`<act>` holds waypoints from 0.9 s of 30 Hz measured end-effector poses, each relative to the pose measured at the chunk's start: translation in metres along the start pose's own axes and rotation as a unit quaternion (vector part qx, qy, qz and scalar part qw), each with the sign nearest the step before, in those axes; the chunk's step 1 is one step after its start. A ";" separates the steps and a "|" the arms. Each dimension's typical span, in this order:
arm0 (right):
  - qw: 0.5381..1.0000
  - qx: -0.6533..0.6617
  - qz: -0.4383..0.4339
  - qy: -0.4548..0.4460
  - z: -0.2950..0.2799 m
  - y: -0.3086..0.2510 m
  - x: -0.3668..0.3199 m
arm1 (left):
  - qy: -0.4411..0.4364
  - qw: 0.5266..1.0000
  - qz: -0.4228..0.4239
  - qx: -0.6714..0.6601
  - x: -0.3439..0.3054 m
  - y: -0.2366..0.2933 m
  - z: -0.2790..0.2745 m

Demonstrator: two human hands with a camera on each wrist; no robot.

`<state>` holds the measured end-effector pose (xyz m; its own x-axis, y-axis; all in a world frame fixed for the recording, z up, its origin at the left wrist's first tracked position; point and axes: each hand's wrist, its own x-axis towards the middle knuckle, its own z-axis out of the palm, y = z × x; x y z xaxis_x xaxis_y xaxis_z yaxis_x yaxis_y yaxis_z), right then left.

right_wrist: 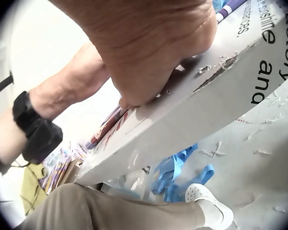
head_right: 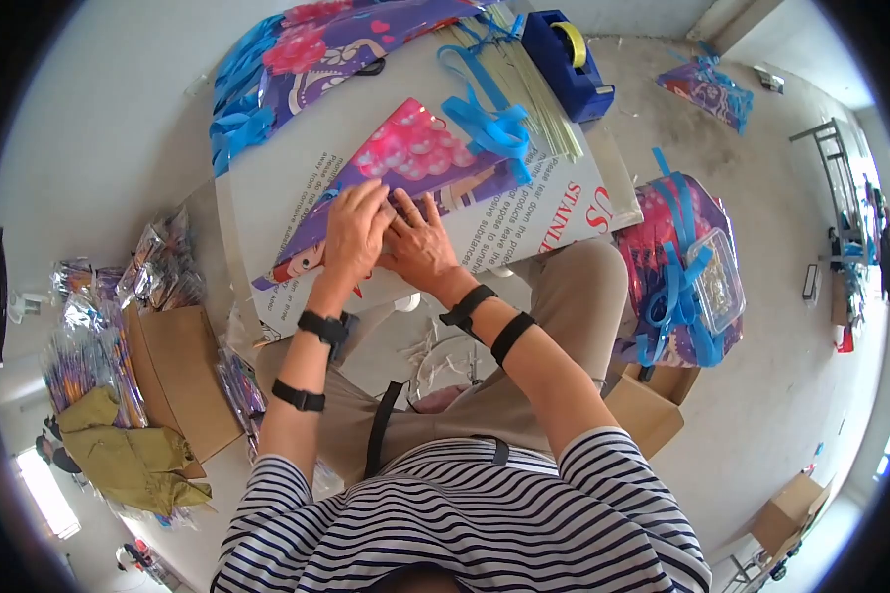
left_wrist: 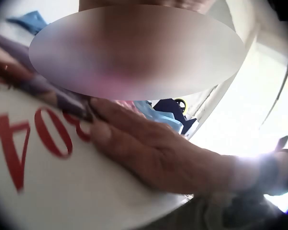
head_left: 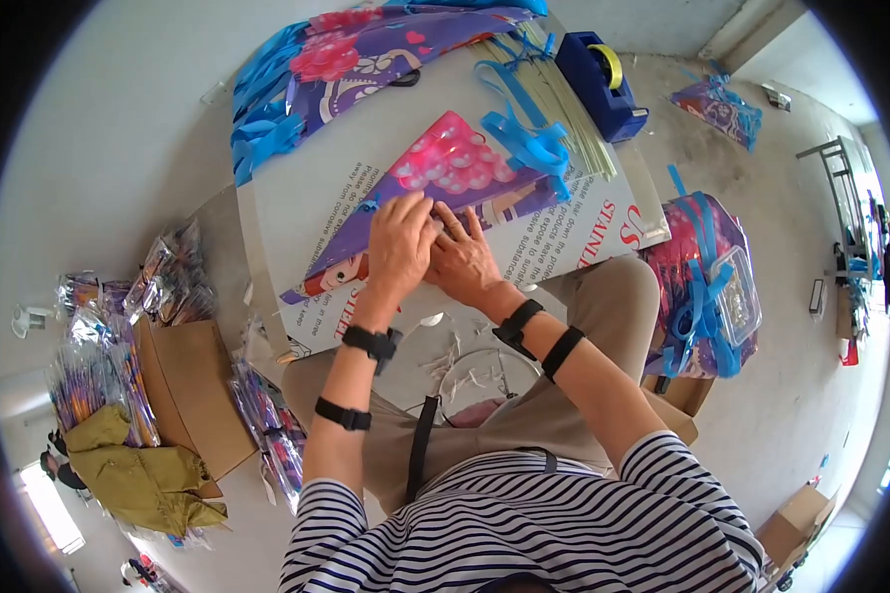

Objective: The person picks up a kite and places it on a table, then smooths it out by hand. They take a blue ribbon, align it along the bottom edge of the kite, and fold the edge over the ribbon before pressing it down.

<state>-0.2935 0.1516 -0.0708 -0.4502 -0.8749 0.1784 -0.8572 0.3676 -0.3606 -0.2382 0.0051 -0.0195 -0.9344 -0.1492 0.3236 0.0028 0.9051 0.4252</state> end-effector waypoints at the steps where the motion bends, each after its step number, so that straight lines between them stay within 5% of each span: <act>1: 1.000 -0.001 0.002 0.000 0.000 0.000 0.000 | 0.000 1.000 0.001 -0.002 -0.011 0.008 0.000; 8: 0.999 -0.002 -0.004 0.033 -0.001 -0.002 0.002 | 0.047 0.994 -0.101 -0.019 -0.044 0.008 0.019; 11: 0.999 -0.028 -0.010 0.017 -0.002 -0.003 0.002 | 0.000 0.986 -0.079 0.145 -0.047 0.013 0.014; 23: 0.993 -0.021 -0.087 0.081 -0.011 0.044 0.010 | 0.014 0.986 -0.101 0.135 -0.060 0.012 0.026; 27: 0.955 -0.047 0.170 0.240 -0.068 0.087 0.013 | 0.017 0.986 -0.101 0.132 -0.062 0.013 0.029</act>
<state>-0.3907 0.1934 -0.0372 -0.7495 -0.4637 0.4724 -0.6499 0.6513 -0.3917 -0.1909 0.0373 -0.0587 -0.8939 -0.3455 0.2857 -0.2783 0.9272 0.2507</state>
